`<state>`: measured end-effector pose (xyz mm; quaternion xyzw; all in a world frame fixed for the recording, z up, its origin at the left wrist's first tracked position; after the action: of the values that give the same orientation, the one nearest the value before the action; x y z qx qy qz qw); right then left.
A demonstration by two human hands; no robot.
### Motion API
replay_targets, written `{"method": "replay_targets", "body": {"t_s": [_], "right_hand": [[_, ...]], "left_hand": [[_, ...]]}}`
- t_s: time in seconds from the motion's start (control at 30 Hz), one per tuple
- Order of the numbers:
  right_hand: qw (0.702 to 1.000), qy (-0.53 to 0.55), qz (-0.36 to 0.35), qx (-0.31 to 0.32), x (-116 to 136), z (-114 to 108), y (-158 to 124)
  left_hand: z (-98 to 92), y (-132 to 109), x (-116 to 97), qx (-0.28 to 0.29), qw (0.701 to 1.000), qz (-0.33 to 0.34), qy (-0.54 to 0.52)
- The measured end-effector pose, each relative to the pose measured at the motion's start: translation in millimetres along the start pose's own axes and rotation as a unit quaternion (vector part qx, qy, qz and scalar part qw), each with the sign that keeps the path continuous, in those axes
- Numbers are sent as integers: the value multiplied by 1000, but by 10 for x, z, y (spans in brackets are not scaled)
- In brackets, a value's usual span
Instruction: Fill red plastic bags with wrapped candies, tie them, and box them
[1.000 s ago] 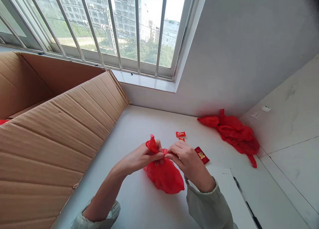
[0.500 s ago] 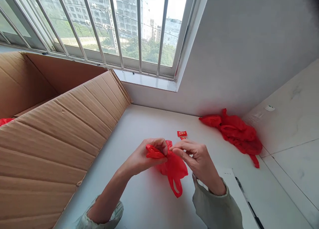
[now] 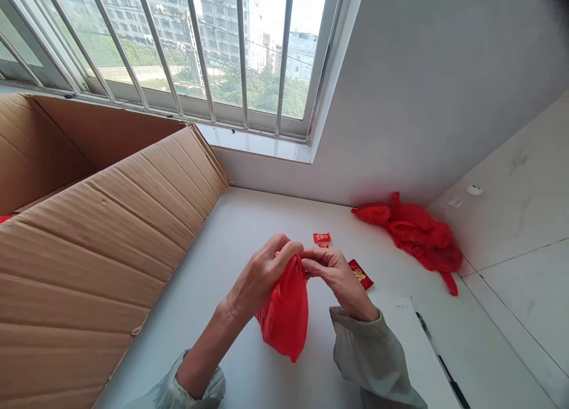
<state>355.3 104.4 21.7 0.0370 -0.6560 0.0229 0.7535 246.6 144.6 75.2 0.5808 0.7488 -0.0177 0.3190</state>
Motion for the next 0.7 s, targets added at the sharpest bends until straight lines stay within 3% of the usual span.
{"method": "replay_targets", "body": {"t_s": [0.1, 0.2, 0.3, 0.43, 0.6, 0.7], "right_hand": [[999, -38, -17, -30, 68, 1, -15], [983, -170, -51, -53, 192, 50, -44], [937, -332, -78, -73, 294, 138, -83], [880, -463, -48, -89, 216, 169, -84], [867, -496, 42, -12, 7, 119, -54], [872, -484, 30, 60, 40, 211, -42]], "left_hand": [[-124, -27, 18, -21, 1000, -4, 11], [-179, -60, 71, 55, 998, -9, -31], [-232, -124, 171, 122, 990, -2, -70], [-294, -186, 420, 120, 987, -17, -107], [-189, -208, 543, 137, 979, -37, -147], [-191, -222, 463, 136, 979, -38, -145]]}}
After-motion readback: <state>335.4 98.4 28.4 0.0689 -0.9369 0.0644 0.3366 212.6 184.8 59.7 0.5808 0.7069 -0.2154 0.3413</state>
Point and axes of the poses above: each hand's wrist, its own y-axis towards the middle knuckle, its own z-axis out of the palm, x = y × z, the point moved 7 cm from there along y, towards the middle knuckle, and after that the axes turned 13 degrees about x, right-handed, at the moved point
